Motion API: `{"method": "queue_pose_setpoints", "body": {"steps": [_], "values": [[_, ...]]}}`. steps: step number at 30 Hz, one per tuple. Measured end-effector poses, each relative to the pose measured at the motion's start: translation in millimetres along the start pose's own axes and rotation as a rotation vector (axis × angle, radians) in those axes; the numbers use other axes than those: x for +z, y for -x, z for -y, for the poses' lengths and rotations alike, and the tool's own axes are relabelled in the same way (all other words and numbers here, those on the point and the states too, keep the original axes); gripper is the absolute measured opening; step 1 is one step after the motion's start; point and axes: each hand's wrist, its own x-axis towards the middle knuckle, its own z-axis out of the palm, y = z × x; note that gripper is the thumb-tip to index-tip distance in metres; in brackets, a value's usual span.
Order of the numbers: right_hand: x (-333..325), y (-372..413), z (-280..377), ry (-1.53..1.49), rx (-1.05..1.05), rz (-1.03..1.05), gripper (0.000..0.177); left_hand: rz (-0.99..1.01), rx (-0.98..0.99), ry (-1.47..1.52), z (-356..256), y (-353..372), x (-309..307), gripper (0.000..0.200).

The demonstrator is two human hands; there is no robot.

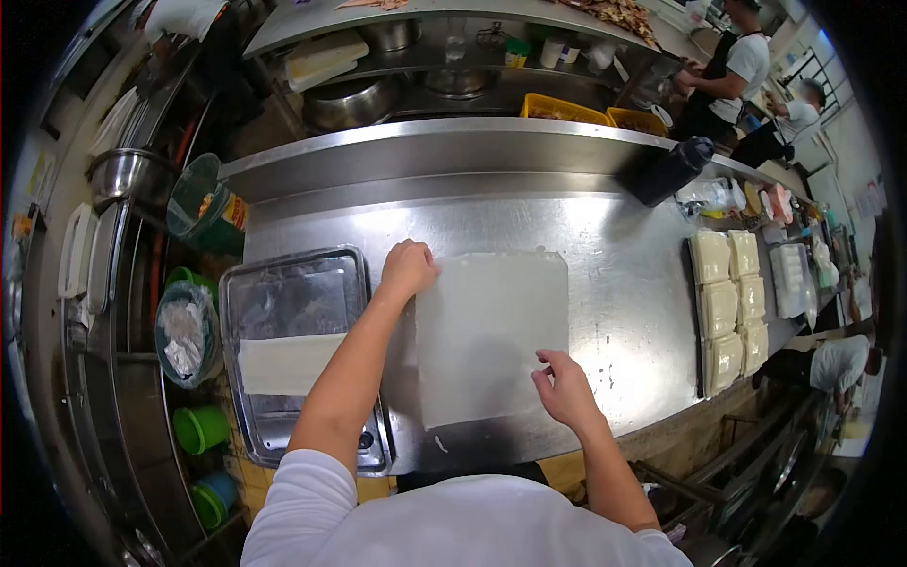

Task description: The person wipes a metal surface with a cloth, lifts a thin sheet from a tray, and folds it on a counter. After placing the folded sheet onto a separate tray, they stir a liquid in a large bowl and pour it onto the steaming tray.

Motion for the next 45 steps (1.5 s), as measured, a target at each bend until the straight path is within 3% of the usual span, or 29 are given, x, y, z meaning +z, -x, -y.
{"method": "queue_pose_setpoints", "body": {"steps": [5,11,18,22,25,30,33,36,38,45], "values": [[-2.9,-14.6,-13.6,0.01,0.001,0.007,0.036,0.024,-0.14,0.449,11.0,-15.8,20.2,0.037],[-10.7,-70.4,-4.7,0.05,-0.036,0.062,0.038,0.152,-0.119,0.051,-19.7,5.8,-24.0,0.04],[11.6,-204.6,44.2,0.07,-0.196,0.19,0.045,0.162,-0.159,0.13,-32.9,18.0,-46.8,0.032],[43.4,-255.6,61.9,0.153,-0.312,0.423,0.043,0.117,-0.125,0.201,-37.9,30.1,-56.7,0.029],[45.2,-277.1,70.6,0.497,0.056,0.845,0.042,0.075,-0.117,0.22,-34.4,32.5,-57.2,0.028],[2.6,-280.7,29.2,0.657,0.076,0.815,0.034,0.091,-0.124,0.244,-20.4,22.2,-57.5,0.029],[-29.0,-273.6,19.1,0.907,0.05,0.787,0.03,0.093,-0.127,0.253,-9.4,13.5,-48.4,0.029],[-41.7,-260.3,-18.2,0.838,-0.043,0.53,0.025,0.109,-0.132,0.234,-4.1,5.5,-37.8,0.026],[-47.1,-253.4,-30.0,0.819,-0.046,0.478,0.022,0.157,-0.152,0.219,-2.6,0.8,-32.4,0.027],[-58.3,-220.1,-52.2,0.625,-0.111,0.167,0.015,0.016,-0.114,0.259,-5.0,17.4,-29.7,0.029]]}}
